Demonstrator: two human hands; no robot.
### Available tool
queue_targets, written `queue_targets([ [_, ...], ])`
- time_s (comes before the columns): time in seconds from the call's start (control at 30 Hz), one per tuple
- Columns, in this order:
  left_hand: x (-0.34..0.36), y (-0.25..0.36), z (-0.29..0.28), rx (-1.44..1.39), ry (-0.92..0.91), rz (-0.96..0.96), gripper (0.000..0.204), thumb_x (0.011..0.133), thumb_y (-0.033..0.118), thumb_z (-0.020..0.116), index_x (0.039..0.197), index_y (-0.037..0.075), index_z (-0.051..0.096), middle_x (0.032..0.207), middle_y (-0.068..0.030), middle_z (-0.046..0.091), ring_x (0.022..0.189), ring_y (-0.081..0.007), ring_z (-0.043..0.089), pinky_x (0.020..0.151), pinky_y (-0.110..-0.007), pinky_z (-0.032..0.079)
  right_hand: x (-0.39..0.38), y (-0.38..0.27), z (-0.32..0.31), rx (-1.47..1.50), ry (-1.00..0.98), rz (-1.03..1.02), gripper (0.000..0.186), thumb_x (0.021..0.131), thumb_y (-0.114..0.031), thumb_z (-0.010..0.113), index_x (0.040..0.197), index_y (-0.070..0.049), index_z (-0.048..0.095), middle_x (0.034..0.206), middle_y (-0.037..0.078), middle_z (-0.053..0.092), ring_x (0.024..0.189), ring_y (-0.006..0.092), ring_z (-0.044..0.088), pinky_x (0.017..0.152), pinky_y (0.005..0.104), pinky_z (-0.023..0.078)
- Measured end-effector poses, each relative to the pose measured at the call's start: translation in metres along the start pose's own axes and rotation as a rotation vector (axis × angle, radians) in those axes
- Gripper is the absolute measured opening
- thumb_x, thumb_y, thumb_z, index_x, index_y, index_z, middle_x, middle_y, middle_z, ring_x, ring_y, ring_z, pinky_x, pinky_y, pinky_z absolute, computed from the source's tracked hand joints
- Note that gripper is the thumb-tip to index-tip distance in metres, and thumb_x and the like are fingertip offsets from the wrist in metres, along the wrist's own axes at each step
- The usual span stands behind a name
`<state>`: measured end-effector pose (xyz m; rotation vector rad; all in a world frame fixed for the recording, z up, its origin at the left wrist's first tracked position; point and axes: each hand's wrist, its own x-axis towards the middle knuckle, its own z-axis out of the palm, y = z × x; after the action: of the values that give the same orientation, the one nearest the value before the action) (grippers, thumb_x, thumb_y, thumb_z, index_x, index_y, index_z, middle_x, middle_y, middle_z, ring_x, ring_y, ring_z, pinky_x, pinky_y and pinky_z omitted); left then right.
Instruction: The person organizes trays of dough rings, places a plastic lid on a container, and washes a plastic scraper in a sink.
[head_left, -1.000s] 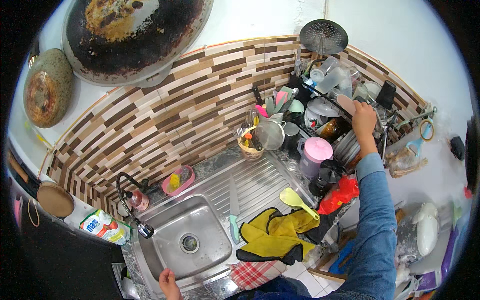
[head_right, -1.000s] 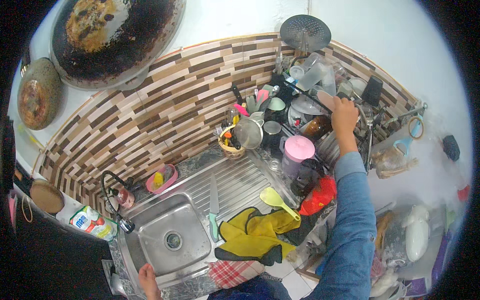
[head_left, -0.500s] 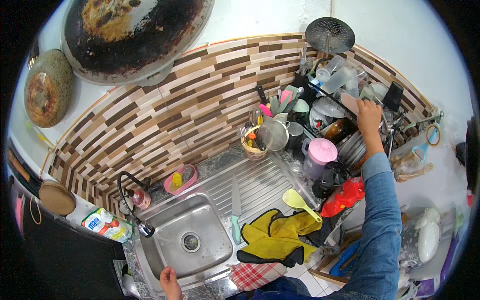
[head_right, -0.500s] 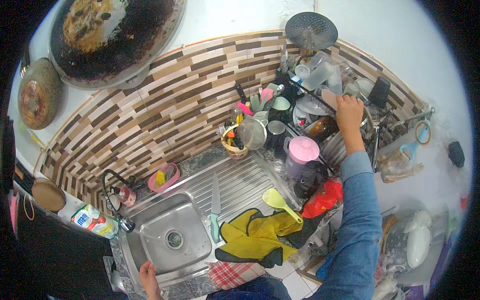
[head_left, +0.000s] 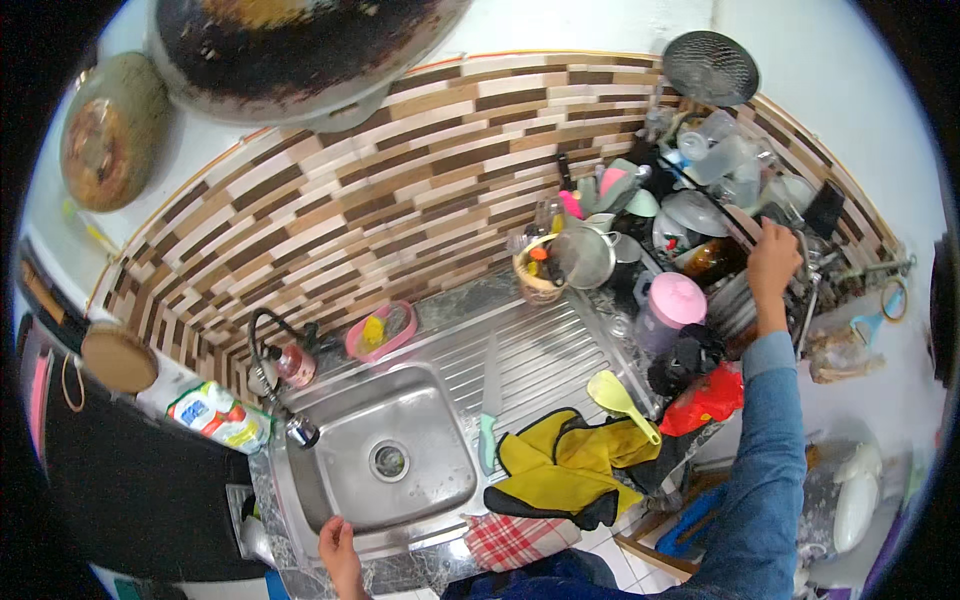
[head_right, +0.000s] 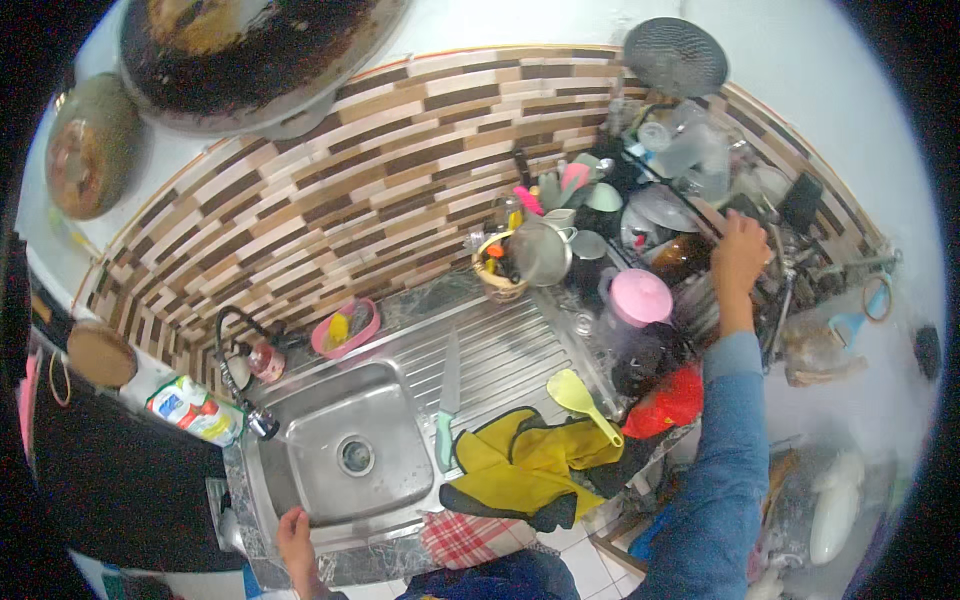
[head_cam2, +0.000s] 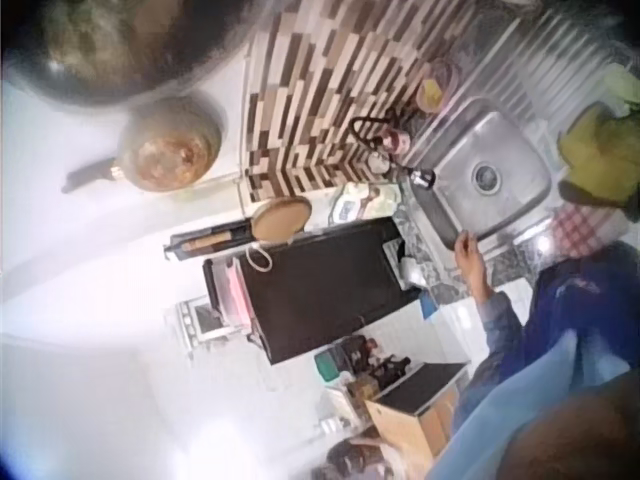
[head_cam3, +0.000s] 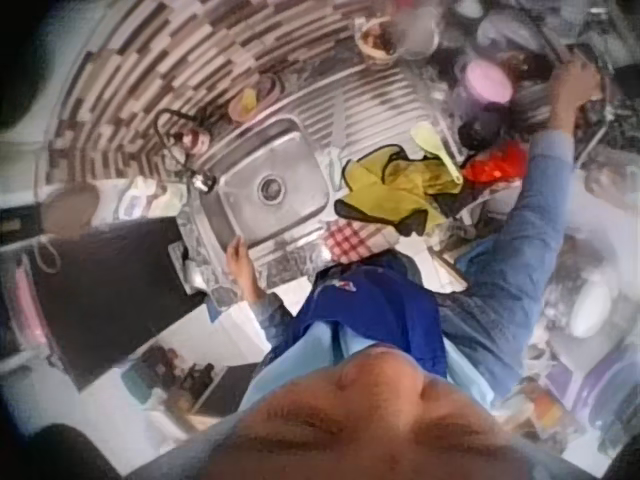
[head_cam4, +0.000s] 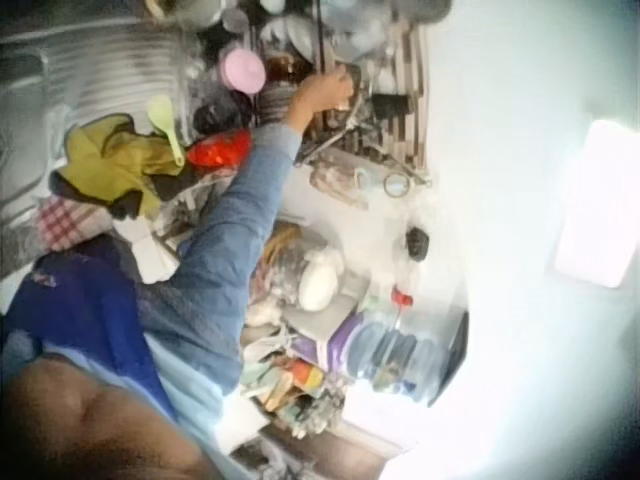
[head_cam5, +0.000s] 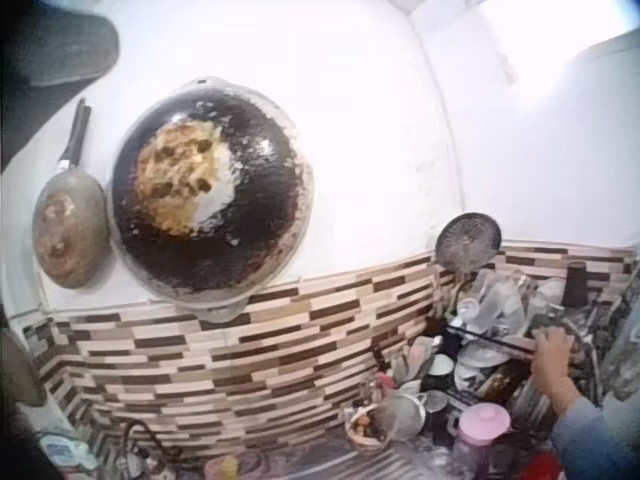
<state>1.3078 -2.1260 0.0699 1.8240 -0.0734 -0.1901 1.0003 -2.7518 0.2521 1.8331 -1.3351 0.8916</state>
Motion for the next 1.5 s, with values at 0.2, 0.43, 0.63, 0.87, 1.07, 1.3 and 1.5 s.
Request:
queue_targets([
  [0.2,0.010,-0.008,-0.031,0.103,-0.095,-0.142,0.024,0.076,0.011,0.058,0.096,-0.002,0.054,0.090,-0.0070,0.057,0.084,-0.0134,0.052,0.075,-0.024,0.041,-0.059,-0.055,-0.049,0.255,0.161,0.032,0.029,0.069,-0.006,0.057,0.098,-0.005,0.052,0.097,0.014,0.051,0.092,0.0325,0.046,0.076,0.0388,0.038],
  [0.43,0.005,-0.035,-0.092,-0.064,-0.079,-0.206,0.025,0.076,0.011,0.059,0.098,-0.001,0.055,0.090,-0.0069,0.057,0.084,-0.0116,0.052,0.075,-0.023,0.041,-0.219,-0.214,-0.140,1.305,-0.592,0.020,0.021,0.069,0.001,0.055,0.090,-0.003,0.055,0.086,0.009,0.052,0.079,0.0187,0.050,0.071,0.0289,0.041],
  [0.63,-0.013,-0.051,-0.178,-0.214,-0.054,-0.206,0.026,0.076,0.013,0.060,0.100,0.003,0.055,0.077,0.0007,0.054,0.065,-0.0051,0.044,0.058,-0.018,0.036,-0.329,-0.389,-0.293,1.806,-1.588,0.163,0.018,0.079,-0.007,0.052,0.096,-0.001,0.055,0.089,0.009,0.056,0.083,0.0205,0.055,0.071,0.0280,0.045],
  [0.87,-0.038,-0.062,-0.325,-0.272,-0.061,-0.280,0.027,0.079,0.011,0.057,0.103,-0.001,0.053,0.092,-0.0072,0.057,0.085,-0.0114,0.052,0.075,-0.023,0.040,-0.432,-0.584,-0.359,1.952,-1.999,1.154,0.017,0.081,0.002,0.043,0.097,0.007,0.047,0.090,0.017,0.052,0.087,0.0281,0.054,0.080,0.0359,0.047],
  [1.07,-0.039,-0.089,-0.437,-0.271,-0.019,-0.287,0.025,0.078,0.010,0.057,0.101,-0.001,0.054,0.096,-0.0084,0.057,0.089,-0.0133,0.052,0.078,-0.024,0.040,-0.476,-0.679,-0.338,2.039,-1.781,1.286,0.020,0.081,0.000,0.046,0.099,0.007,0.043,0.094,0.019,0.049,0.090,0.0304,0.051,0.083,0.0382,0.046],
  [1.3,-0.020,-0.122,-0.510,-0.332,0.018,-0.336,0.022,0.079,0.009,0.056,0.099,0.000,0.055,0.090,-0.0077,0.058,0.086,-0.0131,0.053,0.076,-0.024,0.040,-0.472,-0.706,-0.374,1.903,-1.707,1.558,0.039,0.089,-0.024,0.035,0.108,0.010,0.037,0.114,0.024,0.042,0.103,0.0366,0.045,0.087,0.0445,0.040],
  [1.5,-0.010,-0.122,-0.496,-0.390,0.000,-0.316,0.022,0.079,0.007,0.056,0.099,-0.001,0.054,0.093,-0.0082,0.057,0.088,-0.0142,0.053,0.078,-0.025,0.040,-0.455,-0.694,-0.395,1.981,-1.630,1.524,0.033,0.088,-0.016,0.038,0.106,0.011,0.037,0.107,0.024,0.045,0.099,0.0354,0.047,0.086,0.0437,0.042],
])
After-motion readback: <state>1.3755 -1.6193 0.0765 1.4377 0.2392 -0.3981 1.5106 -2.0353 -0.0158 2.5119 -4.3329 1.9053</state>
